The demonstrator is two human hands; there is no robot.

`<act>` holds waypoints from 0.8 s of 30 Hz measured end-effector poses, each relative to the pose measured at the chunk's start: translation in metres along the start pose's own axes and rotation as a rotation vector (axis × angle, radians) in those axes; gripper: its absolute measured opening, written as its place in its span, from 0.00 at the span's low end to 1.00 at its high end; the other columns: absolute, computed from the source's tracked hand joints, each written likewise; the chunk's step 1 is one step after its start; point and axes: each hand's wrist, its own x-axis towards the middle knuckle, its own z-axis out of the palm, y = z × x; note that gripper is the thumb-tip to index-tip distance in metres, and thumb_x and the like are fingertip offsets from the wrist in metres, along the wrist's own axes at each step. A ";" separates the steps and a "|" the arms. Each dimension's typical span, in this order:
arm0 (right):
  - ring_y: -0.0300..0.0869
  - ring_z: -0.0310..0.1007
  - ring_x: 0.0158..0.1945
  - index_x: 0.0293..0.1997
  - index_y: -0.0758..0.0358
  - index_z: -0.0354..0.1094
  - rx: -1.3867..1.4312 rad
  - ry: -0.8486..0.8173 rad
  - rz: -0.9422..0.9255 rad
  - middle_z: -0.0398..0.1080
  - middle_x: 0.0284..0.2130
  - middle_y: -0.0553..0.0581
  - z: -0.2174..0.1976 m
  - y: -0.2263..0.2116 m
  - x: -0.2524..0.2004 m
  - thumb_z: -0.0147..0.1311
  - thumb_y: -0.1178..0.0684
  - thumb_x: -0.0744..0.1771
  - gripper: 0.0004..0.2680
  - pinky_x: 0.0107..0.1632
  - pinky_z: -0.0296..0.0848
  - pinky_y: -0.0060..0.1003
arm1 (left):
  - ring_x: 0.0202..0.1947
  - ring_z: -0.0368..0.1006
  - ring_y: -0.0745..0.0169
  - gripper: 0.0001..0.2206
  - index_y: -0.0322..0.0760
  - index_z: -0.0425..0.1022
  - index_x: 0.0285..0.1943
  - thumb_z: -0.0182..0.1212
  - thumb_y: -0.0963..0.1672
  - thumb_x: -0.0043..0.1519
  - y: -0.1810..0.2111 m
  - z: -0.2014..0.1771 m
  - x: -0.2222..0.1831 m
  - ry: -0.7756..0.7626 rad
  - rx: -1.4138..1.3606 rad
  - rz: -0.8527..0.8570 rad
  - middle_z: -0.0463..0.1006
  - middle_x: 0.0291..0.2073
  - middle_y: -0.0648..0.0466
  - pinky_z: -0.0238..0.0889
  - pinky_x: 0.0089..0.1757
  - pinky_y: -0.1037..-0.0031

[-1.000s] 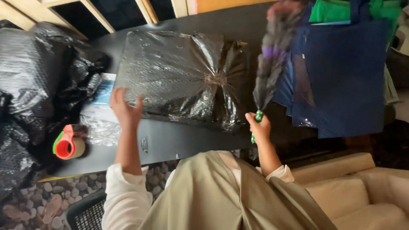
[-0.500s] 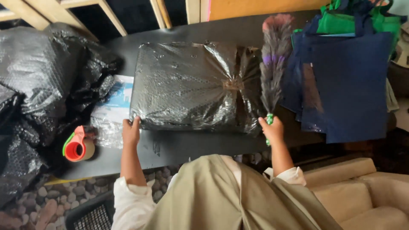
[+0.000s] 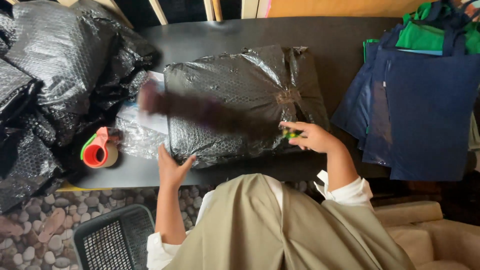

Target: The person uses a duster to wipe the surface of a black bubble-wrapped package and then lifts it.

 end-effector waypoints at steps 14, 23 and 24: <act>0.46 0.76 0.35 0.61 0.36 0.74 -0.483 0.428 -0.305 0.71 0.40 0.53 0.018 0.024 0.084 0.64 0.50 0.65 0.16 0.41 0.76 0.38 | 0.76 0.36 0.22 0.57 0.31 0.37 0.83 0.63 0.64 0.54 -0.006 0.023 0.010 -0.094 0.097 -0.033 0.38 0.78 0.30 0.35 0.67 0.32; 0.44 0.75 0.21 0.53 0.58 0.78 -0.208 0.053 -0.112 0.74 0.38 0.65 0.018 0.001 0.066 0.65 0.56 0.63 0.13 0.29 0.75 0.37 | 0.53 0.56 0.28 0.41 0.38 0.58 0.48 0.56 0.70 0.46 0.040 0.045 0.017 -0.088 0.502 0.080 0.56 0.47 0.36 0.51 0.48 0.41; 0.46 0.75 0.23 0.54 0.55 0.78 -0.220 0.158 -0.138 0.73 0.37 0.66 0.020 0.009 0.073 0.65 0.55 0.64 0.13 0.30 0.76 0.37 | 0.78 0.32 0.25 0.61 0.43 0.40 0.84 0.65 0.66 0.44 0.028 0.053 0.018 -0.096 0.484 0.050 0.36 0.80 0.34 0.35 0.62 0.25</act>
